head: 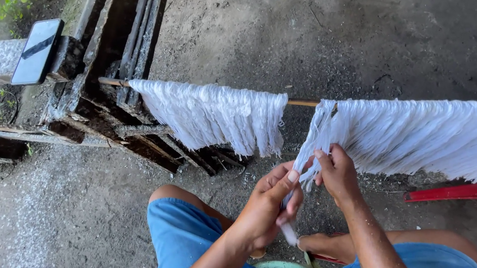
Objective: Manually separating and organizing bundles of white threads hanging from a wooden rod in a workshop environment.
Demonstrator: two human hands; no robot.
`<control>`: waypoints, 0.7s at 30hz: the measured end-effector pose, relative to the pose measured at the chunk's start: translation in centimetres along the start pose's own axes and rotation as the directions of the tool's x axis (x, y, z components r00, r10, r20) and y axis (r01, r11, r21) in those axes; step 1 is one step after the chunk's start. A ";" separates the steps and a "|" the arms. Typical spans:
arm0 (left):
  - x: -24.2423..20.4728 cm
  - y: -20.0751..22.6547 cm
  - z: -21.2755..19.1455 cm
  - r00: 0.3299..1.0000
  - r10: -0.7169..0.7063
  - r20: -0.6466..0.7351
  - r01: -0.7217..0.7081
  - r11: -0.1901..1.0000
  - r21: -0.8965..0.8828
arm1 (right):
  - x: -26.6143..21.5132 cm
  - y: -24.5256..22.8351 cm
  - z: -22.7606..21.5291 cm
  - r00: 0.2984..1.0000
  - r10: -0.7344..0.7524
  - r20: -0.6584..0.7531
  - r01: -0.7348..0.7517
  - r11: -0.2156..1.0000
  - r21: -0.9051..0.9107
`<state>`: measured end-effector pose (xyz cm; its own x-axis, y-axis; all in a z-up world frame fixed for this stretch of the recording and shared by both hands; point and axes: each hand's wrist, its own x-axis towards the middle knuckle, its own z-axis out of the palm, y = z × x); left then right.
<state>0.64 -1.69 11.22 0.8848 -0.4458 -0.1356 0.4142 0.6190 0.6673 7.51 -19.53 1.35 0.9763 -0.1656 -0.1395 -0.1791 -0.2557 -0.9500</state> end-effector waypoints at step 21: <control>2.9 -1.1 -3.0 0.976 0.152 -0.158 -0.105 0.957 0.272 | -5.4 1.4 -1.7 0.971 0.175 0.166 -0.217 0.932 0.289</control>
<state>3.38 -1.70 7.91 0.9599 -0.2387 -0.1472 0.2458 0.4632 0.8515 1.75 -20.64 1.30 0.9363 -0.0478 -0.3478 -0.3440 0.0730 -0.9361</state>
